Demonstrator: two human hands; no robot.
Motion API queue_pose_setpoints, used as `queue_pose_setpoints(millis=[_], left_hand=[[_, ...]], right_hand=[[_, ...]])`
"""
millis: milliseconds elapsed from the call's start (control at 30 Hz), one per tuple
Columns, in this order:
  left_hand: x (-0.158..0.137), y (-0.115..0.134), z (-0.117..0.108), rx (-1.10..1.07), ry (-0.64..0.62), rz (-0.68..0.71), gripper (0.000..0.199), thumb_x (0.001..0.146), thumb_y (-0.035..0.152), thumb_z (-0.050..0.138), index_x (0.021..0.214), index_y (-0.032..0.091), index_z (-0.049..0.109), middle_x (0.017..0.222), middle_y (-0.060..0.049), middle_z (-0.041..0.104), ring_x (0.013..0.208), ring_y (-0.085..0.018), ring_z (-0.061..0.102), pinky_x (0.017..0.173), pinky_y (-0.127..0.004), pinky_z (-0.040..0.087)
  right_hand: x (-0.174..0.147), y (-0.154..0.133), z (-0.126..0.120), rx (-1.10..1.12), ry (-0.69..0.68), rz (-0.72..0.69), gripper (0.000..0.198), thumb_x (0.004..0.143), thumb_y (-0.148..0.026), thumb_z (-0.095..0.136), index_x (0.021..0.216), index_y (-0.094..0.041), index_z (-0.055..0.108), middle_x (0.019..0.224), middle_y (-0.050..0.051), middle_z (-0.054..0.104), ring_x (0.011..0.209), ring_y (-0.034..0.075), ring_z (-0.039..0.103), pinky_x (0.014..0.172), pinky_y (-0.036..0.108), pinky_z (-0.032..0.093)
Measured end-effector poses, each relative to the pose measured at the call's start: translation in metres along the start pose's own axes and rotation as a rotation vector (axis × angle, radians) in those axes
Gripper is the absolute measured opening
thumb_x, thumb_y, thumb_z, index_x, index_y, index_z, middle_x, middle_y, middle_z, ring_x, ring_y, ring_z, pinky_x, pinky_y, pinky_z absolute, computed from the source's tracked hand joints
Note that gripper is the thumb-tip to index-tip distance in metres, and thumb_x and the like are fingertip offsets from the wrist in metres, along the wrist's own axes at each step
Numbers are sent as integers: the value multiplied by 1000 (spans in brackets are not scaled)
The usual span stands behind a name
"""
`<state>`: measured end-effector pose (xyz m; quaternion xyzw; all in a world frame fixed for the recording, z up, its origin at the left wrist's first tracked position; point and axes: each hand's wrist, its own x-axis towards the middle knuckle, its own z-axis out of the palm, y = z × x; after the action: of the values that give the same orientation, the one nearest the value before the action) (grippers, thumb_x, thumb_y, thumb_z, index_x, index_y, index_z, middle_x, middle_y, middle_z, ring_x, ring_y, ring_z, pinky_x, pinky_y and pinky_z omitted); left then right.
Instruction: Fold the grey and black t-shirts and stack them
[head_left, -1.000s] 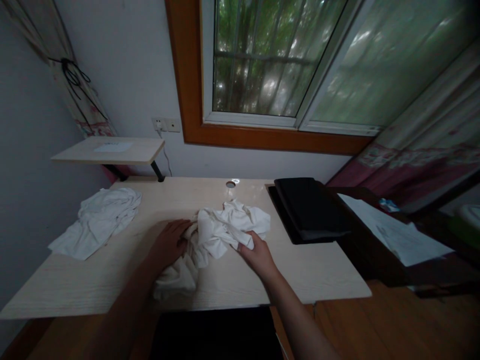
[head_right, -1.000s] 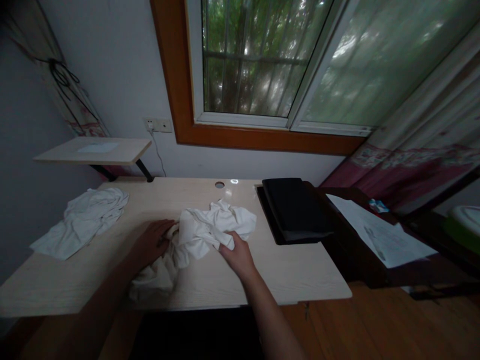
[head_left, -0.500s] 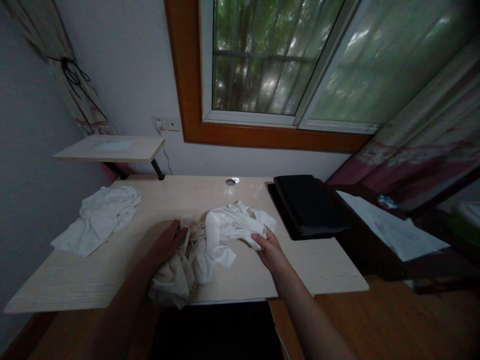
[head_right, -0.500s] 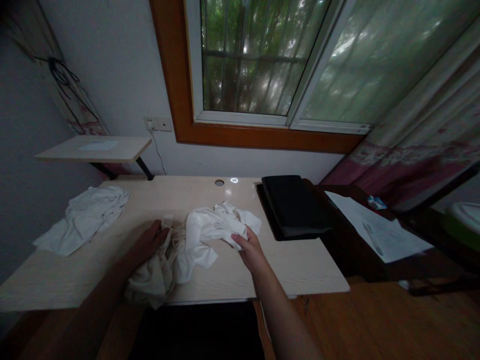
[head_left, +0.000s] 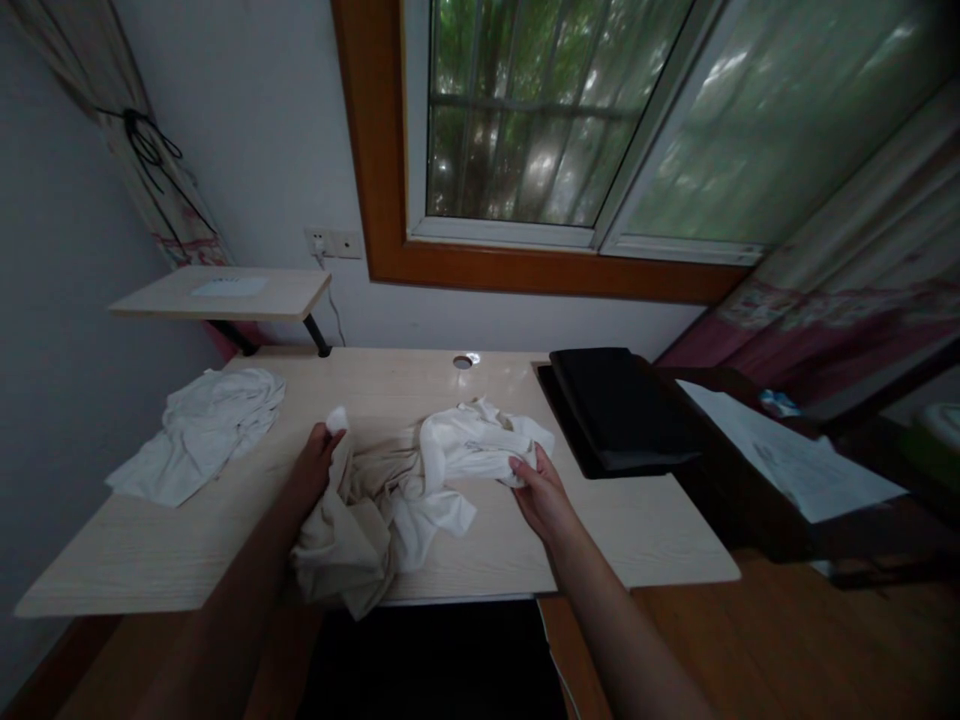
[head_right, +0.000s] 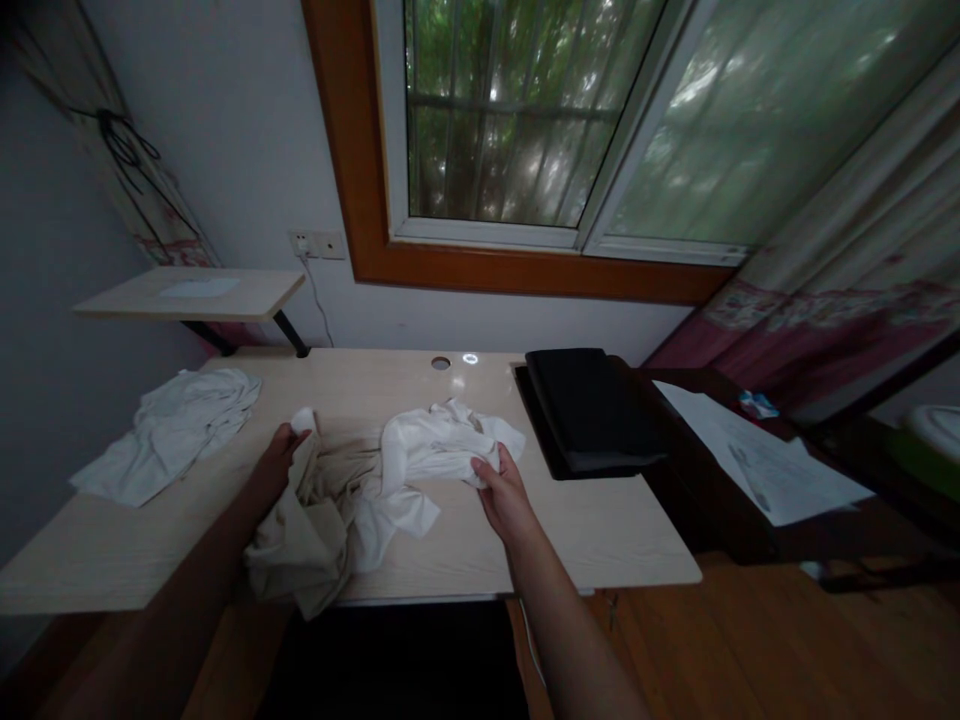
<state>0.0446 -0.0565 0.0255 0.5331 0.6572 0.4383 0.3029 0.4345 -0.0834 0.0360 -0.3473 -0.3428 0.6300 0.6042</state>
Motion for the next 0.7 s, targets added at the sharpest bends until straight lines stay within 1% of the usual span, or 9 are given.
queue_pose_setpoints(millis=[167, 333, 500, 700], left_hand=[[2, 1, -3, -57, 37, -26, 37, 82, 59, 59, 80, 25, 45, 67, 7, 46, 61, -15, 43, 59, -27, 36], [-4, 11, -7, -126, 93, -59, 32, 82, 55, 59, 82, 25, 47, 68, 6, 47, 60, -14, 45, 59, -26, 38], [-6, 21, -8, -142, 137, -62, 24, 83, 46, 59, 81, 26, 47, 68, 5, 45, 59, -14, 45, 56, -25, 38], [-9, 30, -9, -160, 156, -63, 21, 84, 43, 59, 82, 25, 48, 68, 5, 47, 60, -14, 47, 55, -24, 39]], right_hand=[[3, 7, 0, -72, 16, -40, 47, 80, -37, 84, 122, -29, 65, 130, 5, 72, 118, 27, 68, 105, 46, 53], [6, 16, -4, -233, 43, -101, 44, 82, -42, 80, 120, -27, 64, 124, 6, 74, 115, 26, 67, 108, 47, 49], [4, 17, -4, -418, 59, -161, 42, 85, -45, 77, 121, -27, 65, 123, 6, 73, 112, 25, 65, 106, 43, 48], [2, 13, -1, -494, 69, -179, 41, 85, -45, 76, 119, -27, 65, 117, 5, 73, 108, 25, 64, 102, 41, 49]])
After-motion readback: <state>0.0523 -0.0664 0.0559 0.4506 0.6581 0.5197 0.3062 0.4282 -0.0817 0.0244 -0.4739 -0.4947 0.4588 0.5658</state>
